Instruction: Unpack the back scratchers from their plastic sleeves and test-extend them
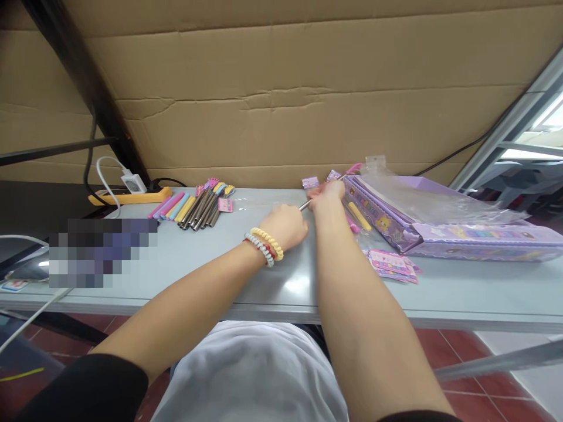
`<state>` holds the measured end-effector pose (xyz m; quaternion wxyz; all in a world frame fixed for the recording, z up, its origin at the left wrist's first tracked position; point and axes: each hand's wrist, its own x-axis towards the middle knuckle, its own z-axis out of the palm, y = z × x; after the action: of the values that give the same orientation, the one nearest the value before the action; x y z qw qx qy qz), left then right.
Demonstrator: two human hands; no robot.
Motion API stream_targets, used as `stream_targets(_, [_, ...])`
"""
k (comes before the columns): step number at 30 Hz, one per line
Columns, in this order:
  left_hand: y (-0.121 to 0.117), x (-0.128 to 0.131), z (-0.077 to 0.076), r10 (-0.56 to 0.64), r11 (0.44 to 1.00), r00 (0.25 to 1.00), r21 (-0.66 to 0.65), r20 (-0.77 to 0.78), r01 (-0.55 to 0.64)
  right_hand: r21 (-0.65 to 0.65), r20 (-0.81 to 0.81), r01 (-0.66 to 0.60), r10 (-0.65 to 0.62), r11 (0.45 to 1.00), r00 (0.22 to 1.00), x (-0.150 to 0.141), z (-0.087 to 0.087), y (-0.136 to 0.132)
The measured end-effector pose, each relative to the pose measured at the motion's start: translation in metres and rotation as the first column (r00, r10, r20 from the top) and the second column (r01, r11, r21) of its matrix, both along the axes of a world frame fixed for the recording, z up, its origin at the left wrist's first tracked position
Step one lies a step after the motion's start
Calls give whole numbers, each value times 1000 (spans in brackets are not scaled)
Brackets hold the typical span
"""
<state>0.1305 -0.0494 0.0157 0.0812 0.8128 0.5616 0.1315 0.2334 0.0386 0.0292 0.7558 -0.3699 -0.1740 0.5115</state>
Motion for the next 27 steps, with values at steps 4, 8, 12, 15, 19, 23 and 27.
stream_targets(4, [1,-7,2,22,1000,998,5,51,-22,-64,-97,51,-57,997,994,6,10,-9])
stream_targets(8, [8,-19,6,41,999,998,-13,52,-40,-68,-184,63,-75,996,980,-3,11,-9])
stream_targets(12, [9,-27,8,8,1000,999,6,52,-9,-37,-208,56,-62,998,976,-7,18,-14])
stream_targets(15, [13,-35,13,-46,996,996,74,74,40,107,-159,6,11,994,987,-7,32,-29])
stream_targets(19, [25,-61,29,-105,983,991,156,81,92,200,143,-190,163,961,976,-2,55,-52])
stream_targets(23, [34,-96,38,-111,974,991,205,75,94,133,439,-305,220,943,871,10,63,-60])
stream_targets(27, [34,-116,23,-169,954,983,264,73,144,78,586,-424,303,902,751,6,38,-54])
